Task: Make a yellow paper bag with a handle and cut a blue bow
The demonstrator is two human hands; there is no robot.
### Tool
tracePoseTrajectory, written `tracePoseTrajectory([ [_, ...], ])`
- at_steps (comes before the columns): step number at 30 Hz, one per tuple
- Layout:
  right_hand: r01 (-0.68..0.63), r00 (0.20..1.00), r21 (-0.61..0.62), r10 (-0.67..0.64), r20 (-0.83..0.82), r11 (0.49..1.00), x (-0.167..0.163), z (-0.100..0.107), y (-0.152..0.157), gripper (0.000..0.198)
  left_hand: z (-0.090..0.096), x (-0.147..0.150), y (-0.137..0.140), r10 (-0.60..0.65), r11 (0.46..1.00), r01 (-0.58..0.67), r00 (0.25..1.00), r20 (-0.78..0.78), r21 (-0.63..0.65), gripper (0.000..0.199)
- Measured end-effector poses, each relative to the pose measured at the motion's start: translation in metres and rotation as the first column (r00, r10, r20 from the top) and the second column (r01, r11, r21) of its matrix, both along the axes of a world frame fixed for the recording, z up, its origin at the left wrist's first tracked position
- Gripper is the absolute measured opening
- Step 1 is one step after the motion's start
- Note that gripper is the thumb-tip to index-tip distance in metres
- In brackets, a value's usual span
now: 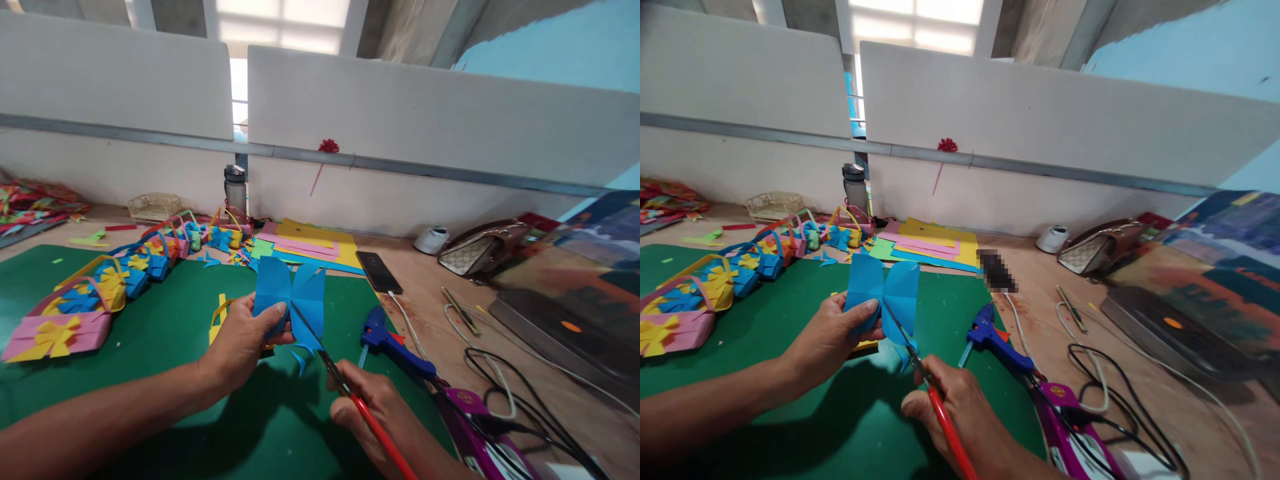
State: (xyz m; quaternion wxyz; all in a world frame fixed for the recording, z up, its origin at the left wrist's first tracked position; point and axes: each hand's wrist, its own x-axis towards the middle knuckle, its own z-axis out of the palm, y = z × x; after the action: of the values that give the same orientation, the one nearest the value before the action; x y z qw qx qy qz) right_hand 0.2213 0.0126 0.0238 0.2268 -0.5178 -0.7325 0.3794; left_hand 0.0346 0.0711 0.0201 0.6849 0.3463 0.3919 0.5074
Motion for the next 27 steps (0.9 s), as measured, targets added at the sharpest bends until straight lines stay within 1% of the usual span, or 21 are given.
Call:
tracePoseTrajectory([
  [3,0.013,1.000,0.008,-0.013,0.011,1.000,0.000,0.000,0.000,0.015,-0.003,0.000,0.001,-0.014,1.000,0.013,0.999,0.041,0.029,0.027],
  [6,-0.006,1.000,0.016,0.006,0.007,1.000,0.002,-0.002,0.000,0.025,-0.005,0.001,0.002,-0.042,0.999,0.040,0.998,0.053,0.035,0.026],
  [10,-0.084,0.996,0.008,0.084,-0.021,0.996,0.006,-0.004,0.000,0.041,-0.003,-0.001,0.005,0.007,0.999,-0.009,0.999,0.040,0.052,0.027],
  [13,-0.123,0.992,-0.013,0.122,-0.038,0.992,0.010,-0.005,-0.005,0.046,0.001,-0.003,0.007,0.040,0.997,-0.041,0.999,0.022,0.062,0.028],
  [16,-0.130,0.987,-0.060,0.124,-0.102,0.990,0.016,-0.007,-0.015,0.047,0.007,-0.007,0.009,0.040,0.995,-0.043,0.999,0.035,0.090,0.027],
  [19,-0.111,0.986,-0.167,0.088,-0.141,0.980,0.026,-0.011,-0.027,0.046,0.013,-0.011,0.012,0.041,0.995,-0.045,0.998,0.045,0.092,0.025],
  [22,-0.011,0.994,-0.154,-0.006,-0.106,0.988,0.037,-0.013,-0.035,0.046,0.018,-0.017,0.015,0.026,0.997,-0.029,0.999,0.035,0.078,0.024],
  [25,0.018,0.997,-0.190,-0.032,-0.071,0.982,0.046,-0.013,-0.039,0.046,0.019,-0.022,0.017,-0.061,0.997,0.061,0.998,-0.001,0.056,0.024],
  [27,0.072,0.994,-0.166,-0.083,-0.065,0.983,0.050,-0.011,-0.041,0.048,0.017,-0.024,0.016,-0.118,0.993,0.119,0.993,-0.027,0.017,0.026],
])
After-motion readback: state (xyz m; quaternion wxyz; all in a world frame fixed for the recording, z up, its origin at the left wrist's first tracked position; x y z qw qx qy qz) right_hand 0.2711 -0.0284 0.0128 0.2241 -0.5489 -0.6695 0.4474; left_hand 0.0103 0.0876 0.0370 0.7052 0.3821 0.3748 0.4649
